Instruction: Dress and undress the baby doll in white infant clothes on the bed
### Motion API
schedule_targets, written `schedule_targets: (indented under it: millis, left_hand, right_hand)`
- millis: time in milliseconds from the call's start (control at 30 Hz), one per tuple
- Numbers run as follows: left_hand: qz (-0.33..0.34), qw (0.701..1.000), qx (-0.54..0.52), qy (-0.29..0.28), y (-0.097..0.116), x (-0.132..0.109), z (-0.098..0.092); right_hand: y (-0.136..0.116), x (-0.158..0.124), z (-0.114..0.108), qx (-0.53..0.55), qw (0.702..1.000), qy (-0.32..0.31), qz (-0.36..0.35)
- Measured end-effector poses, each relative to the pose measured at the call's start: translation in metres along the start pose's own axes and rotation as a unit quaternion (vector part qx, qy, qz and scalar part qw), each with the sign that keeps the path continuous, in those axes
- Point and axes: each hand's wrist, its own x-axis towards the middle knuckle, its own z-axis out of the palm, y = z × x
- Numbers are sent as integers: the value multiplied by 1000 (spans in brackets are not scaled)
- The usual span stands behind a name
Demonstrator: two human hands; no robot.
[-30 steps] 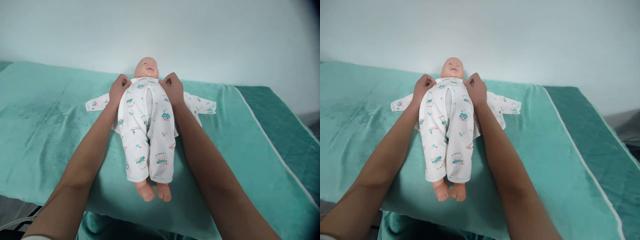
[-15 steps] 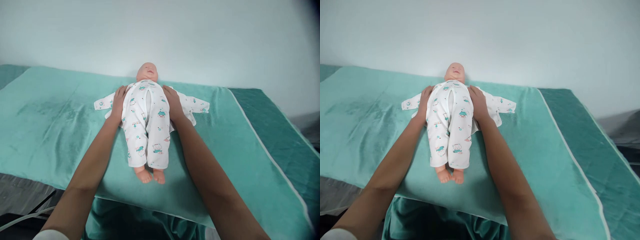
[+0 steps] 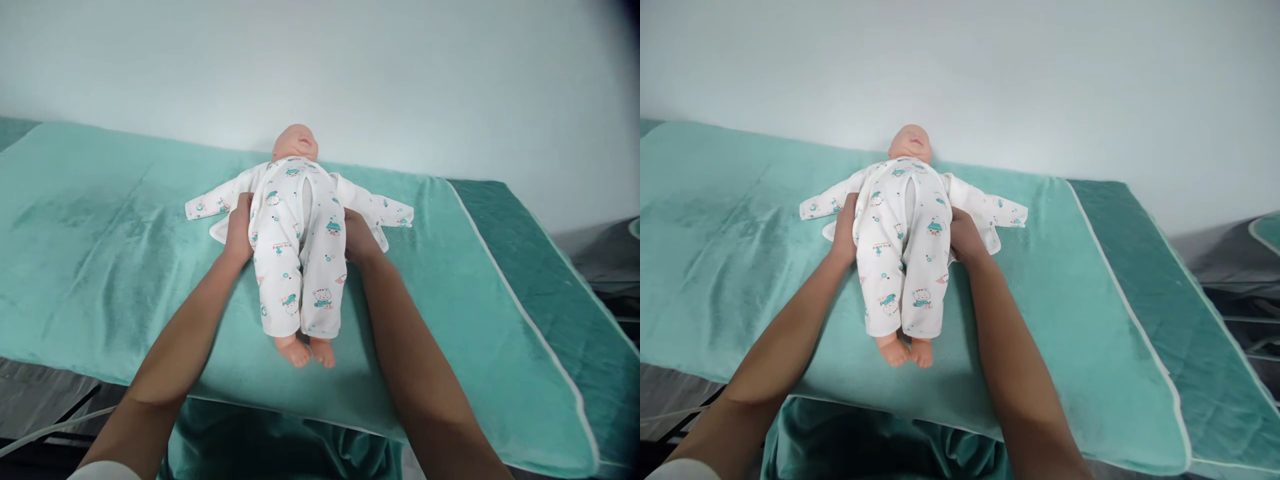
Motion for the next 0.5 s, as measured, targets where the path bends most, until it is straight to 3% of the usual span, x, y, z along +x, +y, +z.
schedule_targets:
  millis: [100, 167, 267, 500]
  left_hand:
    - [-73, 985, -153, -41, 7, -6, 2]
    - [-160, 954, -241, -81, 14, -9, 2]
    - [-256, 910, -312, -99, 22, -10, 1]
    - [-277, 885, -364, -82, 25, -9, 0]
  right_hand:
    - [-12, -5, 1, 57, 998, -23, 21]
    - [-17, -8, 0, 77, 996, -38, 32]
    - [-17, -7, -4, 97, 992, -64, 57]
    - [-12, -1, -2, 150, 982, -91, 68]
